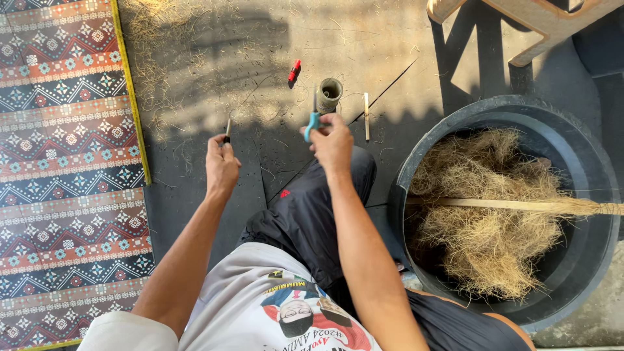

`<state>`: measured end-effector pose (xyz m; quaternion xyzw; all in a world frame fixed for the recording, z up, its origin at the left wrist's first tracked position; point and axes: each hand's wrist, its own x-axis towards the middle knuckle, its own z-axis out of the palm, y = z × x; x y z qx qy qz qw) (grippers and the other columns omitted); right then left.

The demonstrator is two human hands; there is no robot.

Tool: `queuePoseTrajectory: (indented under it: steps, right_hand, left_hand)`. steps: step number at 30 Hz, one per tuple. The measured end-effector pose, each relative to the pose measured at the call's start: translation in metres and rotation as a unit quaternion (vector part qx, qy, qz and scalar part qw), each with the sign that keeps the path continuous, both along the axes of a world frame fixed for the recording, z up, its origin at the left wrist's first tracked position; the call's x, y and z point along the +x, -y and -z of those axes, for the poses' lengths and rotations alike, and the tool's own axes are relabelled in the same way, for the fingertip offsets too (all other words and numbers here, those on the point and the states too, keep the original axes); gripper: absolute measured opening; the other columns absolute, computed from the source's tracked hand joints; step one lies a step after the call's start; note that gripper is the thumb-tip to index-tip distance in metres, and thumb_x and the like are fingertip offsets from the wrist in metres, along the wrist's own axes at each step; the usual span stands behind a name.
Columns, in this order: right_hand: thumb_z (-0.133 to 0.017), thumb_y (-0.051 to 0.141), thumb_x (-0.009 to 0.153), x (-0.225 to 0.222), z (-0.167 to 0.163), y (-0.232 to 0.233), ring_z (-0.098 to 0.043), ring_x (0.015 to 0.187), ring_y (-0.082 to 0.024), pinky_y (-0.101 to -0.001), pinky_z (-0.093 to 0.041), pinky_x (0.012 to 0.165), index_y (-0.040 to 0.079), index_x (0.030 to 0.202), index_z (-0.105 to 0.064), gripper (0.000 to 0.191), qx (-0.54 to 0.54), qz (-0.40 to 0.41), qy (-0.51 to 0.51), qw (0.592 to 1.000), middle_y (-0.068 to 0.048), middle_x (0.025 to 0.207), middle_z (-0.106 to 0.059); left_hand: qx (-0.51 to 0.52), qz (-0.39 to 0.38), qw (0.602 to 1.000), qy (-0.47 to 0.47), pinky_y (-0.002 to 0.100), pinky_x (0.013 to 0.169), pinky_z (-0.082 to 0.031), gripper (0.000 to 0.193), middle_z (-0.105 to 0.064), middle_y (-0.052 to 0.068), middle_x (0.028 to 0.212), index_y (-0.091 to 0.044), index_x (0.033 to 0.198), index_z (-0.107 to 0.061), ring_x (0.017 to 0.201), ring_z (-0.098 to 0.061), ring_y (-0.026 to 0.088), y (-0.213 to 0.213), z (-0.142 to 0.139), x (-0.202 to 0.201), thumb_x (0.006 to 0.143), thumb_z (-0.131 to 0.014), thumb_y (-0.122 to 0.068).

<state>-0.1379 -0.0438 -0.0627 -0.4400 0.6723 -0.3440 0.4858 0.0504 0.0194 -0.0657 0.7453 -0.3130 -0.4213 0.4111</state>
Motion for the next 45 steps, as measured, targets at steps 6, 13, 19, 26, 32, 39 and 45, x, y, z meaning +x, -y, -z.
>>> queuePoseTrajectory:
  steps: [6, 13, 19, 26, 32, 39, 45]
  right_hand:
    - [-0.079, 0.008, 0.078, -0.048, 0.008, 0.033, -0.072, 0.083, -0.042, -0.0526, -0.056, 0.072, 0.003, 0.101, -0.066, 0.027, -0.194, -0.127, -0.319, 0.919, -0.021, 0.089, -0.075]
    - [-0.063, 0.004, 0.090, -0.058, -0.012, 0.074, -0.070, 0.087, -0.046, -0.0554, -0.056, 0.071, 0.004, 0.096, -0.071, 0.010, -0.158, -0.298, -0.485, 0.807, -0.024, 0.089, -0.072]
    - [-0.064, 0.002, 0.087, -0.032, -0.029, 0.100, -0.074, 0.093, -0.039, -0.0474, -0.061, 0.074, 0.003, 0.096, -0.078, 0.016, -0.094, -0.400, -0.537, 0.737, -0.021, 0.097, -0.074]
    - [-0.071, 0.002, 0.083, -0.017, -0.050, 0.102, -0.074, 0.096, -0.037, -0.0438, -0.062, 0.074, 0.004, 0.101, -0.076, 0.018, -0.092, -0.408, -0.543, 0.728, -0.019, 0.103, -0.072]
    - [-0.074, 0.004, 0.081, -0.024, -0.046, 0.098, -0.073, 0.094, -0.039, -0.0448, -0.063, 0.072, 0.002, 0.102, -0.073, 0.021, -0.113, -0.420, -0.536, 0.723, -0.021, 0.111, -0.065]
    - [-0.070, 0.005, 0.087, -0.034, -0.025, 0.099, -0.074, 0.097, -0.037, -0.0446, -0.062, 0.077, 0.002, 0.098, -0.076, 0.013, -0.115, -0.461, -0.537, 0.697, -0.022, 0.107, -0.069]
    - [-0.071, 0.008, 0.085, -0.040, -0.012, 0.091, -0.074, 0.092, -0.037, -0.0447, -0.062, 0.074, 0.002, 0.095, -0.076, 0.013, -0.158, -0.486, -0.535, 0.672, -0.021, 0.103, -0.069]
  left_hand:
    - [0.059, 0.014, 0.997, 0.048, 0.035, 0.060, -0.052, 0.026, -0.062, 0.010, 0.080, -0.010, 0.131, -0.053, 0.065, -0.062, 0.016, -0.015, 0.024, -0.011, 0.107, -0.047, -0.019]
    - [0.059, 0.048, 0.992, 0.105, 0.041, 0.068, -0.051, 0.032, -0.063, 0.014, 0.080, -0.009, 0.131, -0.054, 0.071, -0.061, 0.023, -0.010, 0.019, -0.027, 0.105, -0.047, -0.025]
    - [0.006, 0.109, 0.994, 0.024, 0.038, 0.067, -0.051, 0.032, -0.064, 0.012, 0.081, -0.003, 0.122, -0.056, 0.073, -0.062, 0.020, 0.030, -0.014, -0.059, 0.106, -0.051, -0.030]
    - [-0.076, 0.174, 0.975, 0.113, 0.045, 0.077, -0.049, 0.028, -0.059, 0.020, 0.089, 0.000, 0.101, -0.048, 0.080, -0.059, 0.030, 0.108, -0.025, -0.099, 0.089, -0.068, -0.015]
    - [-0.226, 0.210, 0.950, 0.045, 0.042, 0.094, -0.047, 0.071, -0.056, 0.018, 0.117, 0.004, 0.132, -0.041, 0.106, -0.057, 0.029, 0.129, -0.020, -0.114, 0.077, -0.083, -0.014]
    - [-0.146, 0.185, 0.972, 0.023, 0.038, 0.093, -0.054, 0.059, -0.065, 0.014, 0.109, -0.006, 0.132, -0.053, 0.100, -0.065, 0.027, 0.125, -0.005, -0.119, 0.079, -0.079, -0.013]
    - [-0.222, 0.198, 0.951, 0.087, 0.042, 0.097, -0.048, 0.063, -0.065, 0.013, 0.120, -0.006, 0.129, -0.056, 0.109, -0.060, 0.031, 0.103, 0.006, -0.106, 0.072, -0.080, -0.005]
